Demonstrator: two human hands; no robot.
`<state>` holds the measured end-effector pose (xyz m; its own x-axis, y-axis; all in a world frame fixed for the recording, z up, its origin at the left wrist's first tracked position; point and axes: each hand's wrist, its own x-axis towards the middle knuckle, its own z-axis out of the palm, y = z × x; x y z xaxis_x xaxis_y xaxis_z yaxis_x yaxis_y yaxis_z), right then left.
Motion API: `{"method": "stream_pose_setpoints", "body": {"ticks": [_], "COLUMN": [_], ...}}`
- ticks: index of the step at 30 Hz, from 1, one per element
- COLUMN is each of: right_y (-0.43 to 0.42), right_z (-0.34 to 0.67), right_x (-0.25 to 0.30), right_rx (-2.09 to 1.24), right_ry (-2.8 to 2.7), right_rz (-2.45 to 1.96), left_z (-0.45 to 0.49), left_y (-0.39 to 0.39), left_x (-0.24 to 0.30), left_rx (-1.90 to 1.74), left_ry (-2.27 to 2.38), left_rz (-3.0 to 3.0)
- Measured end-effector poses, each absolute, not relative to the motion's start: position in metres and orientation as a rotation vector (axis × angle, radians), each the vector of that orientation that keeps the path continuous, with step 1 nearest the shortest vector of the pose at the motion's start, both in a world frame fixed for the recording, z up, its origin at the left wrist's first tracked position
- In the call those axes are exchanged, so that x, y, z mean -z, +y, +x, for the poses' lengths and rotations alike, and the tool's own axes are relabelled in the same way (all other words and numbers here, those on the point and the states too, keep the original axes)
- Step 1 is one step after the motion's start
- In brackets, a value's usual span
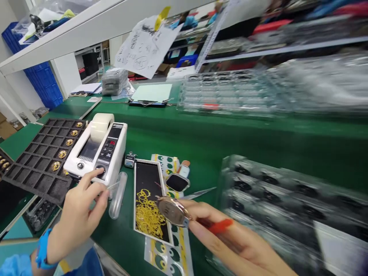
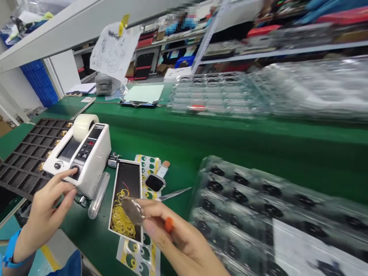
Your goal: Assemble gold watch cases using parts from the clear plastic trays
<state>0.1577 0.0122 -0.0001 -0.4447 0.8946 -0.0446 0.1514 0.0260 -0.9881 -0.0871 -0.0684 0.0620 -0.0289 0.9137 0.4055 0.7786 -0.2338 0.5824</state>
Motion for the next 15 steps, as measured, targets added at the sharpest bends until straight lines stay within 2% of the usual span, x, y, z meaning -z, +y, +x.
{"method": "stream_pose_setpoints", "body": {"ticks": [3,7,15], "right_y": [0.012,0.01,0.012], "right_z": [0.159,0.158,0.155], "right_x": [-0.015,-0.021,-0.018], "right_rx": [-1.698,-1.872,-1.979], "right_ry": [-1.6,-1.436,-1.41], "right_rz": [-1.055,-0.983,-0.901], "left_z": [-0.072,-0.047,-0.031], "left_y": [-0.06,-0.043,-0.022], "left_x": [-0.068,-0.055,-0.031], "left_rx": [-1.238,-1.143,-1.089], "left_ry": [1.577,1.27,1.263], "left_rz": [1.994,1.767,1.549]}}
